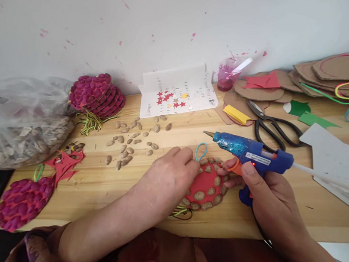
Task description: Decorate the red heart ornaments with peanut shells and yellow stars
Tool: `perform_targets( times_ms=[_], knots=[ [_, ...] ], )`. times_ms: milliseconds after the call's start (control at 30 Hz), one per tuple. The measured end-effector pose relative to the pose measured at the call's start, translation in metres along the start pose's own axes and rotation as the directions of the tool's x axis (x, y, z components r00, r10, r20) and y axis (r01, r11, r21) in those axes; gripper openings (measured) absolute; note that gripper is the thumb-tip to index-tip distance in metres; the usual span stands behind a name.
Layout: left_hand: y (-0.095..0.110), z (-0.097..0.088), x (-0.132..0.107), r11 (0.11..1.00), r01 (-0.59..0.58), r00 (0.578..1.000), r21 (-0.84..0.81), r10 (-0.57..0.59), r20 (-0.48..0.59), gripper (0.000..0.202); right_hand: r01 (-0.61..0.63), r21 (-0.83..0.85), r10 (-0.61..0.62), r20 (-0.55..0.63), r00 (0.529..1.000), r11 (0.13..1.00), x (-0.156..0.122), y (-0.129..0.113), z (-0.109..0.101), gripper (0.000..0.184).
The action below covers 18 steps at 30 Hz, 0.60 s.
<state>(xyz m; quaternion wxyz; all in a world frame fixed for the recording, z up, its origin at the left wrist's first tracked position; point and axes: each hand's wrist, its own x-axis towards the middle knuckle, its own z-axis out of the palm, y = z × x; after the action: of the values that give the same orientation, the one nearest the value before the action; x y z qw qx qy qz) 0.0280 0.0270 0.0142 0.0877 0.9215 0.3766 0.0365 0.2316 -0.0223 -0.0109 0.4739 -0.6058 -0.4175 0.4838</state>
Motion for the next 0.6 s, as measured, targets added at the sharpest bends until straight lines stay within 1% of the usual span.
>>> perform_targets(
  times_ms=[167,367,600],
  knots=[
    [0.0013,-0.0009,0.0013,1.0,-0.003,1.0,0.031,0.003,0.004,0.023,0.001,-0.013,-0.001,-0.018,1.0,1.0,-0.0001,-0.0013,0.0016,0.041],
    [0.0022,-0.0024,0.0025,0.998,-0.001,0.999,0.059,-0.001,0.04,0.02,0.007,0.0,-0.007,0.004,1.0,1.0,-0.0004,0.0024,0.0003,0.038],
    [0.0022,-0.0027,0.0042,0.996,-0.021,0.999,0.09,0.018,0.034,0.016,0.005,0.006,-0.005,-0.006,1.0,1.0,0.0,0.0022,0.0003,0.04]
  ],
)
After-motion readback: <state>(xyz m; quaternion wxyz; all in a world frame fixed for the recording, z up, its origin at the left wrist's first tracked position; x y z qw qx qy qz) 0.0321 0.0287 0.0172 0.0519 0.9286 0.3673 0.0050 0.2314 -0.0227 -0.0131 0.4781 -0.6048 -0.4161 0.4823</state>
